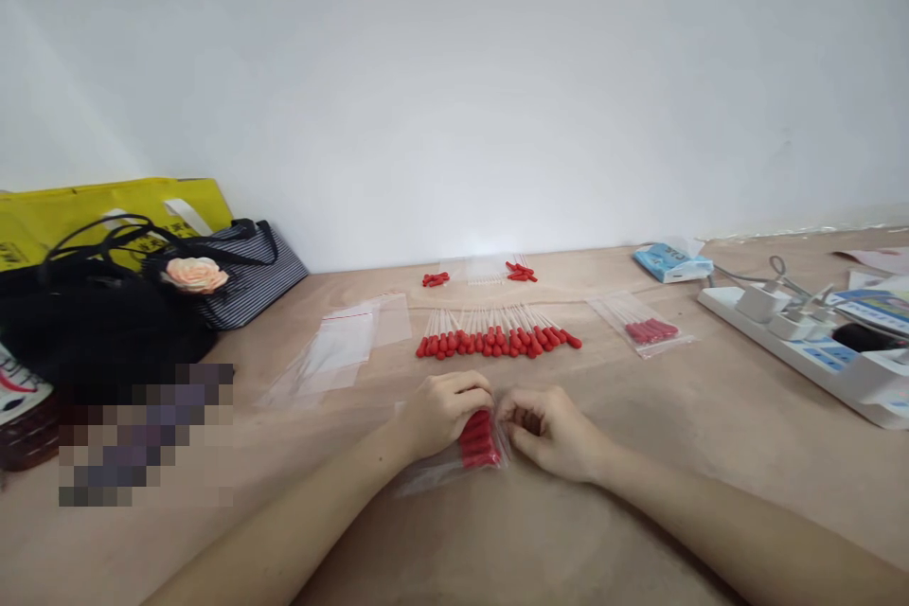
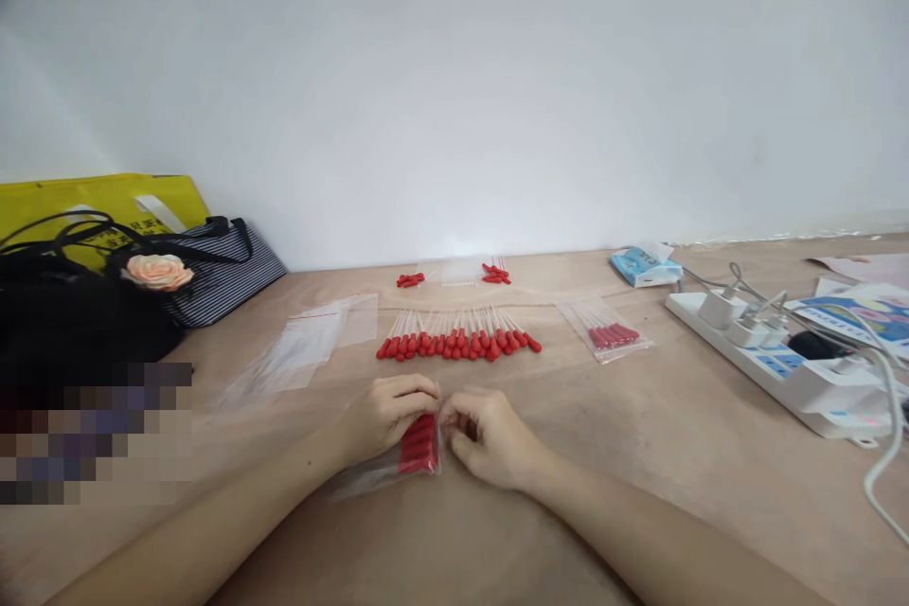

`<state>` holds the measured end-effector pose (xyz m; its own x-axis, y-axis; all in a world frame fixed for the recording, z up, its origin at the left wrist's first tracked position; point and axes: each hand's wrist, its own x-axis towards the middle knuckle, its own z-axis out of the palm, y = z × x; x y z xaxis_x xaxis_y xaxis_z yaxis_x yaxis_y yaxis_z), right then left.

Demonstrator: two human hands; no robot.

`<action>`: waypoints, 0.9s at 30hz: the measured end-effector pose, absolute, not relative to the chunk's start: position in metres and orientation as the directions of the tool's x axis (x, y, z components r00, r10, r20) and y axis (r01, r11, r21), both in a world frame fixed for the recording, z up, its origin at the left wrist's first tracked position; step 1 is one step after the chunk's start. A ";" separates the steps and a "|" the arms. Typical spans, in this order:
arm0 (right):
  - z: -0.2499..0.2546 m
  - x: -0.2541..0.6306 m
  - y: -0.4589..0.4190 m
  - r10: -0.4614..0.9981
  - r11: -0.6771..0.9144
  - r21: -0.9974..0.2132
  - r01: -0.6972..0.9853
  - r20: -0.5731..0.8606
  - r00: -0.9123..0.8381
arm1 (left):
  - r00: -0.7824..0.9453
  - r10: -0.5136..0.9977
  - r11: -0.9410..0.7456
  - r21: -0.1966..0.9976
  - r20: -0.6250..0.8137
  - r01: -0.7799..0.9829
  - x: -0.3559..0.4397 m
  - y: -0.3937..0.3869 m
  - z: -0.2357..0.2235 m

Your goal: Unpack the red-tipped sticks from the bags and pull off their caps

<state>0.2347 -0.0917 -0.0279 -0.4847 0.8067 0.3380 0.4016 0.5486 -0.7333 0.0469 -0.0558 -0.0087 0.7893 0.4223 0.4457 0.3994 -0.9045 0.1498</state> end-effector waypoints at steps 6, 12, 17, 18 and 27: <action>-0.030 0.240 -0.084 0.448 0.826 -0.015 0.564 0.625 -0.639 | 0.792 0.413 -0.907 0.125 0.451 0.402 0.047 -0.055 -0.009; -0.033 0.239 -0.079 0.297 0.827 0.198 0.527 0.642 -0.707 | 0.894 0.255 -0.930 -0.160 0.369 0.331 0.045 -0.052 -0.005; -0.033 0.238 -0.080 0.213 0.831 0.264 0.489 0.661 -0.719 | 0.944 0.210 -0.931 -0.244 0.253 0.273 0.046 -0.053 0.000; -0.033 0.238 -0.080 0.212 0.833 0.270 0.483 0.651 -0.729 | 0.949 0.210 -0.931 -0.248 0.234 0.267 0.046 -0.053 0.001; -0.030 0.249 -0.076 0.462 0.823 0.056 0.566 0.515 -0.722 | 0.881 0.398 -0.916 0.054 0.255 0.398 0.033 -0.050 0.006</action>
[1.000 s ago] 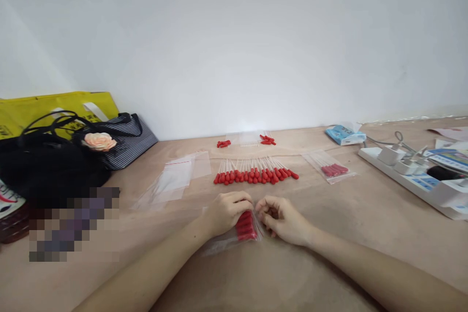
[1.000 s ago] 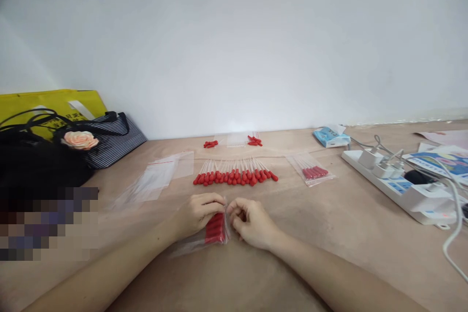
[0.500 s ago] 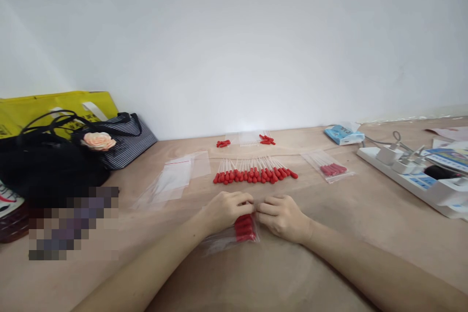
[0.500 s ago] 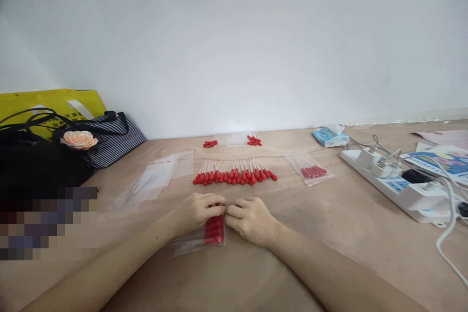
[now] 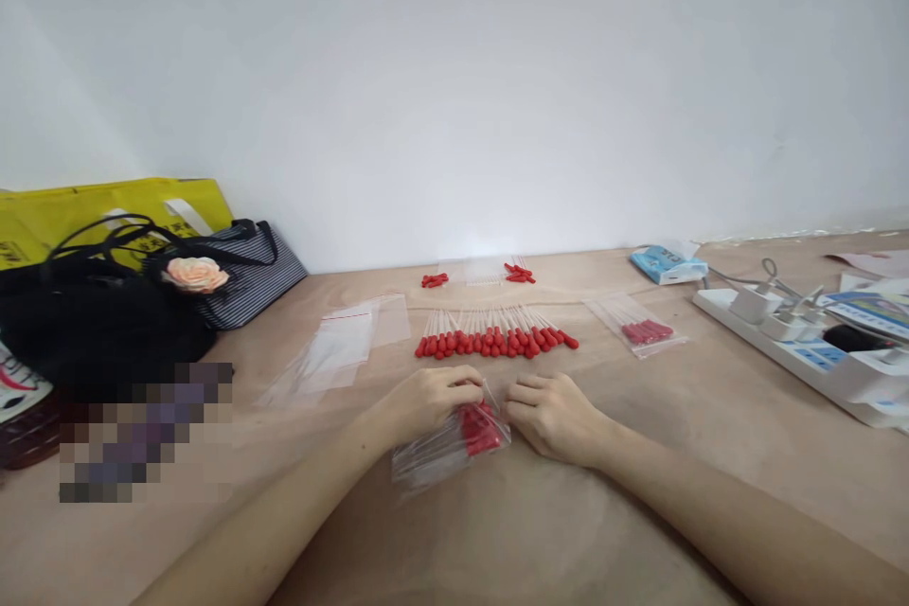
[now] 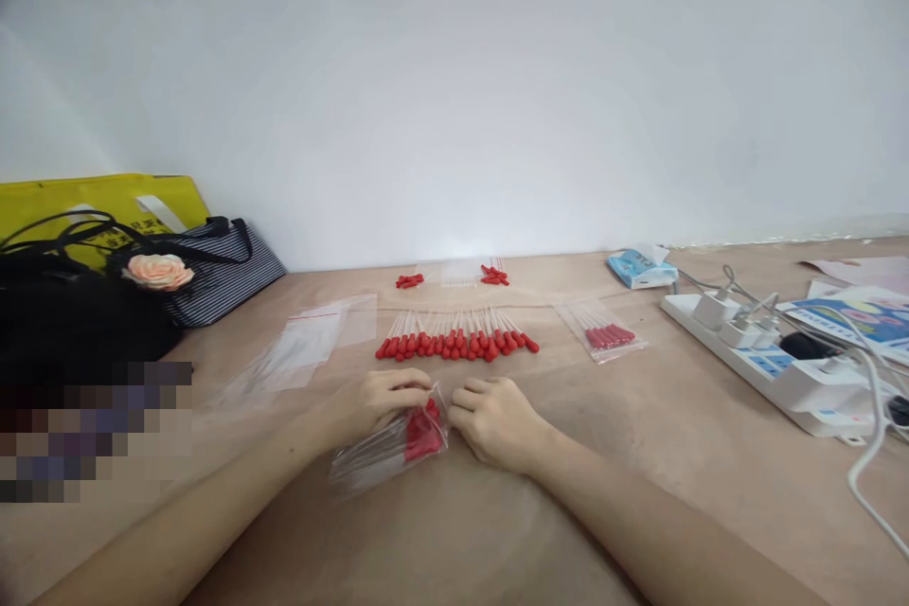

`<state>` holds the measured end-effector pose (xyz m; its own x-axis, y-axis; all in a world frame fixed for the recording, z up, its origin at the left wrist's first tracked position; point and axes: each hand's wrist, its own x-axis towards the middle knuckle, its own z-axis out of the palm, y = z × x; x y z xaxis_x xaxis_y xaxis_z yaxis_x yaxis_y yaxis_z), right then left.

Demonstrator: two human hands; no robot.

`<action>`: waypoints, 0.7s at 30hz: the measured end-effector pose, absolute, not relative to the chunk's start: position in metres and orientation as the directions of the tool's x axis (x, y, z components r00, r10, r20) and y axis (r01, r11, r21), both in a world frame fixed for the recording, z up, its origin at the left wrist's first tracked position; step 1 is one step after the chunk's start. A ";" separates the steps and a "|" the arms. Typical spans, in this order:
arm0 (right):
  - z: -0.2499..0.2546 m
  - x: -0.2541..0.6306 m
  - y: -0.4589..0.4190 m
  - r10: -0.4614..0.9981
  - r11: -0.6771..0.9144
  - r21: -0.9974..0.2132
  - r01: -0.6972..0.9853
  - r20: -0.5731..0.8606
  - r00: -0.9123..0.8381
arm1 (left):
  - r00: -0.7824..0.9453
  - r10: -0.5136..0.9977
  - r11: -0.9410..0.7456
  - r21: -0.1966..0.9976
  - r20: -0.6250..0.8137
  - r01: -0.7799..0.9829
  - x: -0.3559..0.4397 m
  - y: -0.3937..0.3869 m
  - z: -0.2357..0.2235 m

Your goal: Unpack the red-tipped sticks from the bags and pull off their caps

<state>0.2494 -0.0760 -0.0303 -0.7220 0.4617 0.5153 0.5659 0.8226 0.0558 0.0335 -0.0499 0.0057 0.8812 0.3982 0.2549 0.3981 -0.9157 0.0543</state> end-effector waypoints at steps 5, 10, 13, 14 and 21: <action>-0.024 0.254 -0.076 0.595 0.803 -0.355 0.478 0.439 -0.674 | 0.744 0.640 -0.751 0.362 0.193 0.552 0.023 -0.073 0.004; -0.027 0.243 -0.073 0.747 0.655 -0.579 0.485 0.403 -0.529 | 0.624 0.775 -0.585 0.490 0.103 0.646 0.006 -0.095 -0.003; -0.027 0.236 -0.073 0.810 0.574 -0.629 0.525 0.341 -0.477 | 0.644 0.761 -0.582 0.521 0.079 0.624 0.005 -0.098 -0.003; -0.026 0.235 -0.073 0.815 0.565 -0.626 0.537 0.324 -0.480 | 0.654 0.753 -0.586 0.526 0.073 0.616 0.006 -0.097 -0.003; -0.023 0.237 -0.073 0.780 0.568 -0.669 0.479 0.252 -0.573 | 0.675 0.736 -0.584 0.553 0.051 0.594 0.008 -0.095 -0.002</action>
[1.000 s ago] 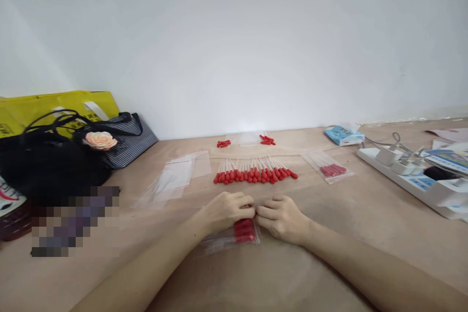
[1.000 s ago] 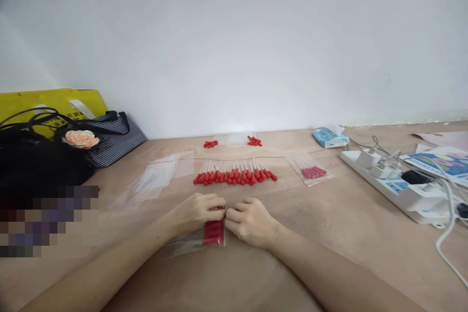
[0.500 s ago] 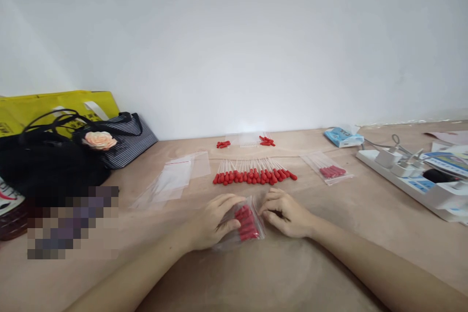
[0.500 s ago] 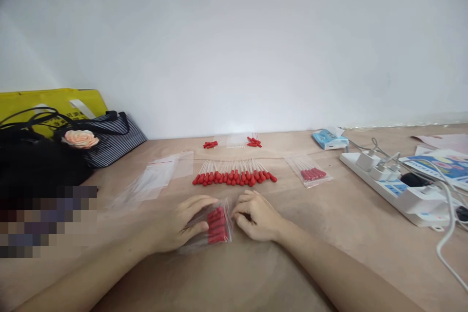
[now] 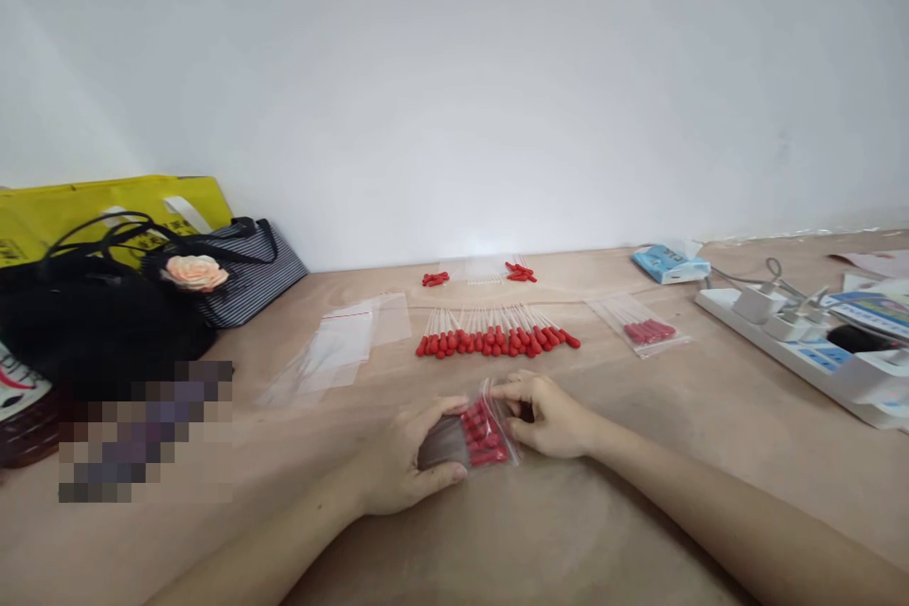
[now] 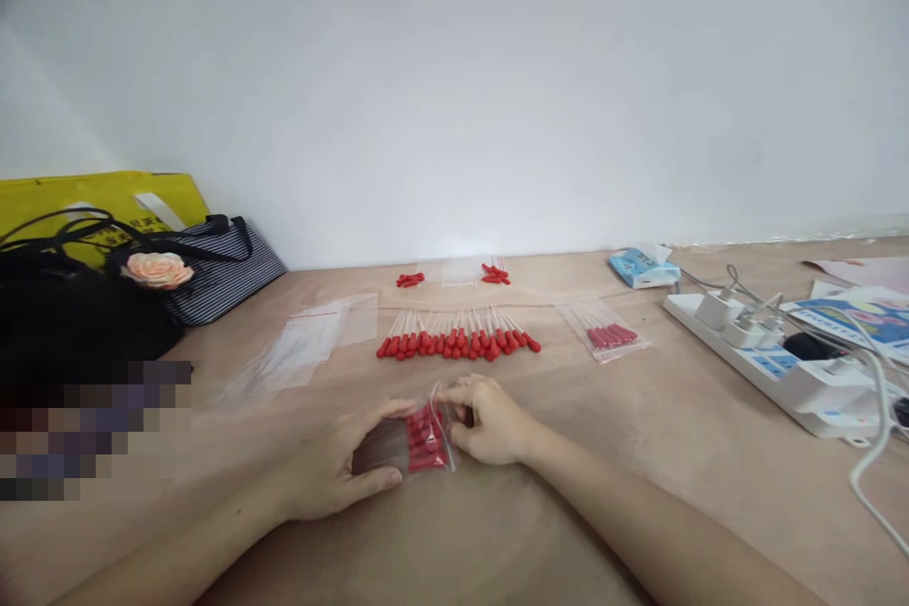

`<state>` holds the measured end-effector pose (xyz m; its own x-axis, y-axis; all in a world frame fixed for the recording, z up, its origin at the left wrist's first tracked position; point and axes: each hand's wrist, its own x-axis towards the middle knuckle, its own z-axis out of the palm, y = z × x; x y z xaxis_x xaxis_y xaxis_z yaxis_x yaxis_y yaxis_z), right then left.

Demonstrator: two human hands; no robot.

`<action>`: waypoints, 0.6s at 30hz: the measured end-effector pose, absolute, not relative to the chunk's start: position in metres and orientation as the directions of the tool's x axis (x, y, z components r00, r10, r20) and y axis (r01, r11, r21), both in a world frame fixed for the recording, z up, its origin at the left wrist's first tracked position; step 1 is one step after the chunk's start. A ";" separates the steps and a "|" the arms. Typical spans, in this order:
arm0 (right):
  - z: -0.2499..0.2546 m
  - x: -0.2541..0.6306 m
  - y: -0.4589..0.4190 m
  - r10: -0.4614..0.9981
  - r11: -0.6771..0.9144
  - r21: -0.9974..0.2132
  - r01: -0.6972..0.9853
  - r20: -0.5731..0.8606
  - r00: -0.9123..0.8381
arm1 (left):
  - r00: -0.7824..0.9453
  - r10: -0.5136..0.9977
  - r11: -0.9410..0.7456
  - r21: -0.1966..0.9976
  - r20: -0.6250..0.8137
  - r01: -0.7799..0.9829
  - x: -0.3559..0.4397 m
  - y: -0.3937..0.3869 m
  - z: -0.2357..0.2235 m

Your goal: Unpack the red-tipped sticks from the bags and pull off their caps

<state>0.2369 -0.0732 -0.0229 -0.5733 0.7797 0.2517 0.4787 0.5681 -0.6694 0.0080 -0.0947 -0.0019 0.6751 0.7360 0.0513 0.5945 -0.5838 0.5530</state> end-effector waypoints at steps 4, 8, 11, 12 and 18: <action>-0.028 0.237 -0.071 0.763 0.471 -0.854 0.221 0.268 -0.588 | 0.680 0.730 -0.595 0.559 0.074 0.578 0.008 -0.095 -0.002; -0.025 0.235 -0.072 0.742 0.463 -0.871 0.165 0.279 -0.609 | 0.683 0.725 -0.606 0.556 0.091 0.569 0.008 -0.094 -0.003; -0.017 0.235 -0.073 0.707 0.535 -0.812 0.234 0.278 -0.650 | 0.688 0.719 -0.612 0.555 0.094 0.564 0.008 -0.093 -0.004; -0.014 0.235 -0.074 0.705 0.542 -0.798 0.263 0.261 -0.660 | 0.692 0.716 -0.616 0.556 0.098 0.559 0.008 -0.093 -0.004; -0.015 0.238 -0.070 0.728 0.543 -0.735 0.406 0.171 -0.664 | 0.697 0.705 -0.634 0.554 0.128 0.540 0.009 -0.093 -0.003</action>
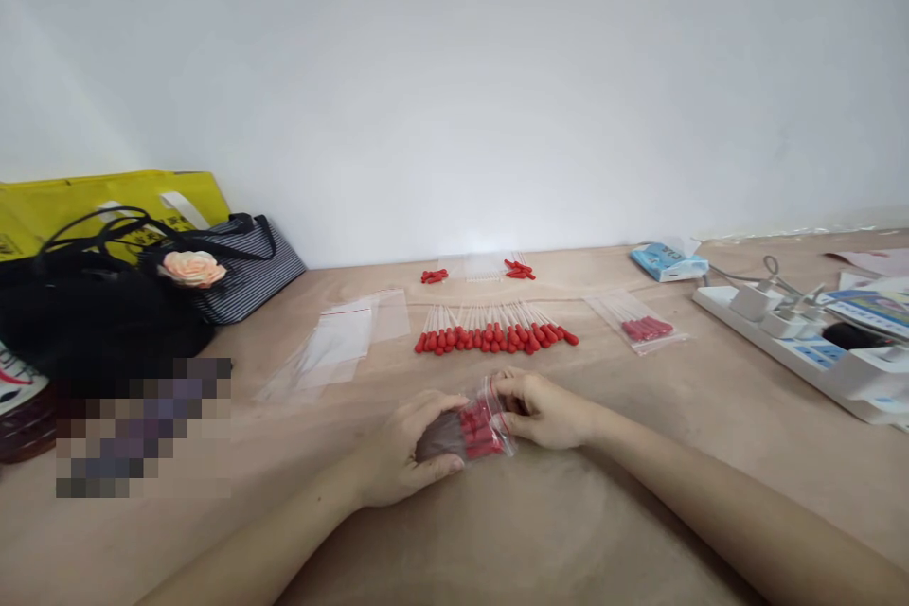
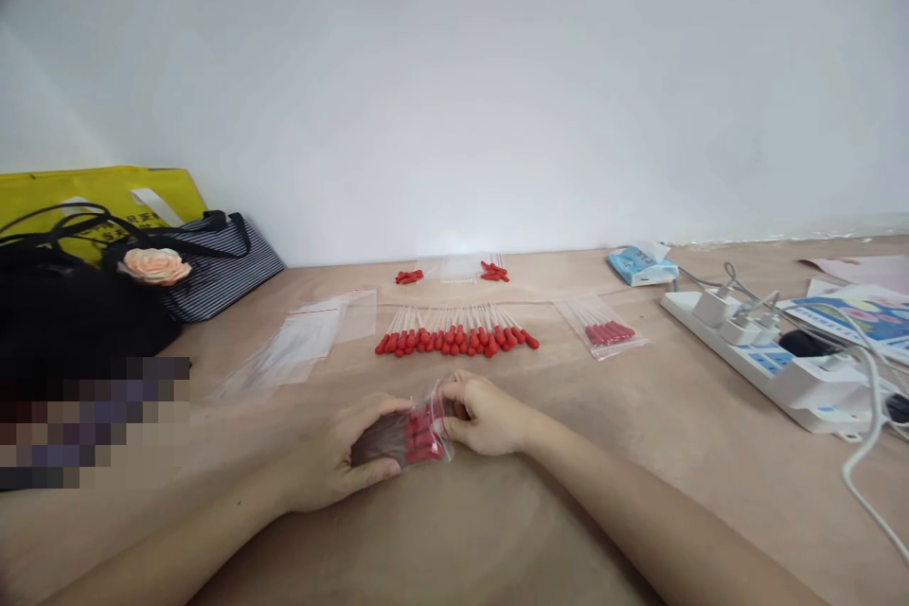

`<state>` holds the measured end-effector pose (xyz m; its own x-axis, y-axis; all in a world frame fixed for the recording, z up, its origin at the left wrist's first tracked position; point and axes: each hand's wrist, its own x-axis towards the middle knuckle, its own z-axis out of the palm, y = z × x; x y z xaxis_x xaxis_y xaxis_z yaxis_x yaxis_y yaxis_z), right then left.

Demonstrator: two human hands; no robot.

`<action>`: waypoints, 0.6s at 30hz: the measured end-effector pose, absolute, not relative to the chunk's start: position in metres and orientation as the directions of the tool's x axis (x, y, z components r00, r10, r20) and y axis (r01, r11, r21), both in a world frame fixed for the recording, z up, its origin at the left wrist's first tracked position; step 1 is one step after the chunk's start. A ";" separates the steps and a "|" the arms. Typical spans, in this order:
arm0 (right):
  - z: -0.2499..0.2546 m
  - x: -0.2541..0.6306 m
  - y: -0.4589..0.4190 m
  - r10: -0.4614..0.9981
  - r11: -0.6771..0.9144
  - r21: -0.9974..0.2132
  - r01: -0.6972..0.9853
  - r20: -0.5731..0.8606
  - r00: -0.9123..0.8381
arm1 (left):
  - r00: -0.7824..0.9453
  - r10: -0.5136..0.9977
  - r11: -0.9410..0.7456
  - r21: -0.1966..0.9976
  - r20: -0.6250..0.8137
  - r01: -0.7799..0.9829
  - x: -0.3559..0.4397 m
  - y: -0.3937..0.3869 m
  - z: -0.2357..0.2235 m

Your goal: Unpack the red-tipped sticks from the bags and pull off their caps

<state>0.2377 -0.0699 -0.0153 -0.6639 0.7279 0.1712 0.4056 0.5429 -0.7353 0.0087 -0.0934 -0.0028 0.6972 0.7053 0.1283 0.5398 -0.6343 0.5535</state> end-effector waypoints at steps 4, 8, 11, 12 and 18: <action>-0.021 0.238 -0.069 0.746 0.401 -0.862 0.309 0.112 -0.656 | 0.684 0.719 -0.622 0.550 0.121 0.557 0.009 -0.093 -0.003; -0.022 0.234 -0.072 0.693 0.261 -0.956 0.131 0.091 -0.716 | 0.678 0.727 -0.611 0.553 0.108 0.567 0.009 -0.093 -0.003; -0.023 0.230 -0.074 0.711 0.235 -0.963 0.134 0.077 -0.699 | 0.676 0.729 -0.605 0.558 0.103 0.568 0.010 -0.092 -0.003; -0.023 0.229 -0.074 0.737 0.224 -0.964 0.147 0.069 -0.673 | 0.673 0.733 -0.602 0.556 0.100 0.573 0.010 -0.092 -0.003; -0.024 0.235 -0.069 0.866 0.019 -0.988 0.150 -0.058 -0.496 | 0.655 0.752 -0.586 0.534 0.076 0.610 0.006 -0.088 -0.009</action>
